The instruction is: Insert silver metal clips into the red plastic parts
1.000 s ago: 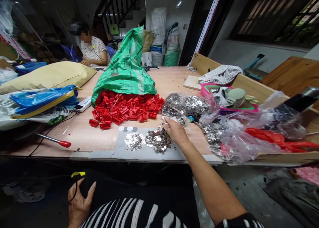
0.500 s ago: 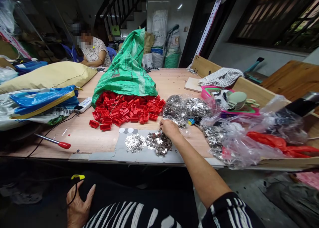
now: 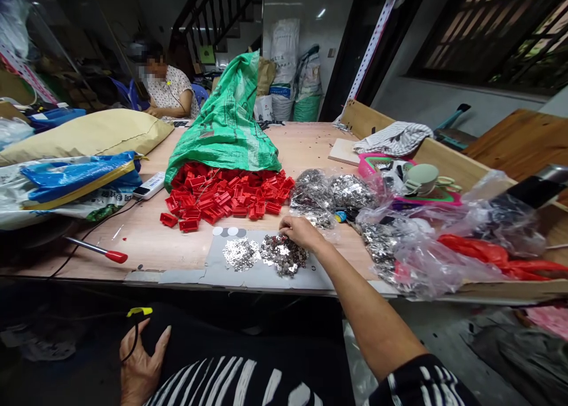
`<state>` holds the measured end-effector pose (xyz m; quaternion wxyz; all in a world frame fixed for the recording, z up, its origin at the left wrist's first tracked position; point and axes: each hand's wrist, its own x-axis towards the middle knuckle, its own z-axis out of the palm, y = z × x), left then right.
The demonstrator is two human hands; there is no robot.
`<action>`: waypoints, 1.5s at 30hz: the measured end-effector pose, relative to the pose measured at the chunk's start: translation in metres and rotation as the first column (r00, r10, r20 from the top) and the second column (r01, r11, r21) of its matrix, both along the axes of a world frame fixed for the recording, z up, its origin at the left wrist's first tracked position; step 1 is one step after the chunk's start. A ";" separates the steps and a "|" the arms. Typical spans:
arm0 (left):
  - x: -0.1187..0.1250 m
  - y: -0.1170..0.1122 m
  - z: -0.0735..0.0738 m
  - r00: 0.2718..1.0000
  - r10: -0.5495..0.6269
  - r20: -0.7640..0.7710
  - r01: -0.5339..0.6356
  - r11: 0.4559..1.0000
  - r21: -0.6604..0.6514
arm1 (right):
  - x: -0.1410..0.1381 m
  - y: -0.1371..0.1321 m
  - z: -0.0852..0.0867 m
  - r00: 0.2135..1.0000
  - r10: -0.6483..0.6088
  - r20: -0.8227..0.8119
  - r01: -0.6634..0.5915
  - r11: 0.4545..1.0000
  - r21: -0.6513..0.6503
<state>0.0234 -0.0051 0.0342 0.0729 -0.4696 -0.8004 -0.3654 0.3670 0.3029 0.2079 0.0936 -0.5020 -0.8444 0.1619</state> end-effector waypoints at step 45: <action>0.000 0.000 0.007 0.998 -0.010 -0.062 0.010 1.000 0.002 | 0.013 -0.084 -0.010 0.987 0.132 -0.091 -0.115 0.979 0.171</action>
